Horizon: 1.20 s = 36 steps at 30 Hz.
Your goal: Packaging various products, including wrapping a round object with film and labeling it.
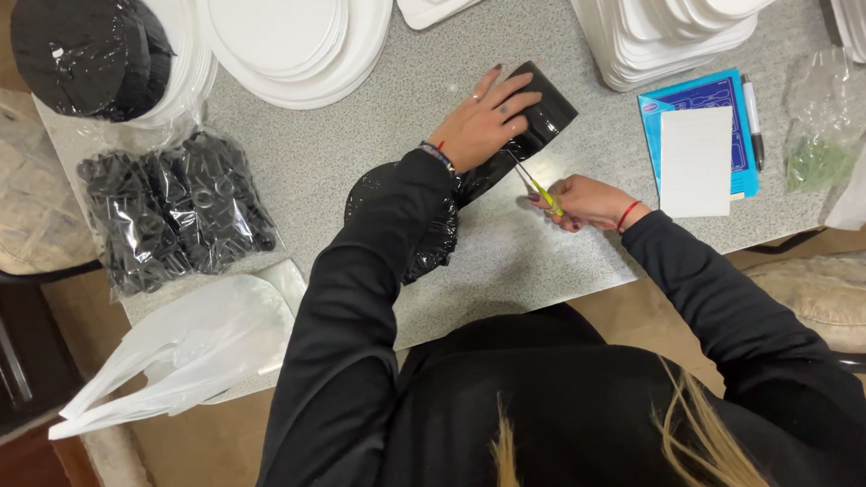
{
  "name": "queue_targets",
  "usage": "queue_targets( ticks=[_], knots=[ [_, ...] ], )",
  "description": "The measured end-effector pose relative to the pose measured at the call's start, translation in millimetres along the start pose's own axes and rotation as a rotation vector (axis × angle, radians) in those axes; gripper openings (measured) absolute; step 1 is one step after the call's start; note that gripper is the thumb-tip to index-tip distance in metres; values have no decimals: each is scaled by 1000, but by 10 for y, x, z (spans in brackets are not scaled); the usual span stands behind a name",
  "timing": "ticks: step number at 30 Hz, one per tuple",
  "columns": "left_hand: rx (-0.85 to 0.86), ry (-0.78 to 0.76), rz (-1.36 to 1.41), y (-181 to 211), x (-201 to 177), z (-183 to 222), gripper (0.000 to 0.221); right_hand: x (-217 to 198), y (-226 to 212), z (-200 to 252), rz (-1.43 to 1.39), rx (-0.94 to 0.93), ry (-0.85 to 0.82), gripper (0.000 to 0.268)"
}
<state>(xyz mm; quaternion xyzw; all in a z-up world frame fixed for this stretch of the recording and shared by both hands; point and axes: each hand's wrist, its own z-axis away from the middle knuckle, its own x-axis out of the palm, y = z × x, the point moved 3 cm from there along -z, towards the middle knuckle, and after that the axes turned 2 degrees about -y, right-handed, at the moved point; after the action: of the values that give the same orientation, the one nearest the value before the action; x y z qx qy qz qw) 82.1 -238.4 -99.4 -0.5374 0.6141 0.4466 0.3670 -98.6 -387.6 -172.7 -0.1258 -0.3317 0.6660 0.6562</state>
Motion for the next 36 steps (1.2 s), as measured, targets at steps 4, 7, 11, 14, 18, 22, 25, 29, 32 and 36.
queue_targets(
  ticks=[4, 7, 11, 14, 18, 22, 25, 29, 32, 36],
  knots=[
    [-31, -150, 13, 61, -177, 101, 13, -72, 54, -51, 36, 1, -30, 28],
    [-42, -215, 91, 67, -209, 134, 30, -93, 57, -48, 35, 18, -49, 18],
    [-29, -217, 101, 58, -187, 125, 48, -123, 64, -51, 83, 33, -40, 21],
    [-12, -217, 27, 16, -106, 140, 45, -174, 140, -105, 79, 15, -70, 20],
    [-1, -206, -18, 3, -73, 123, 43, -159, 104, -112, 171, 63, -16, 22],
    [-32, -296, 28, 7, -124, 83, 57, -114, 17, -119, 166, 86, -12, 25],
    [-42, -336, 28, -1, -99, 89, 63, -81, -40, -112, 163, 93, 0, 28],
    [-42, -359, 2, -1, -97, 96, 67, -107, 28, -186, 85, 47, -36, 28],
    [-58, -396, -19, 8, -80, 85, 71, -53, -81, -101, 171, 17, -17, 39],
    [-70, -426, -38, 10, -87, 78, 75, -167, 82, -226, 140, -23, -49, 14]
  ],
)
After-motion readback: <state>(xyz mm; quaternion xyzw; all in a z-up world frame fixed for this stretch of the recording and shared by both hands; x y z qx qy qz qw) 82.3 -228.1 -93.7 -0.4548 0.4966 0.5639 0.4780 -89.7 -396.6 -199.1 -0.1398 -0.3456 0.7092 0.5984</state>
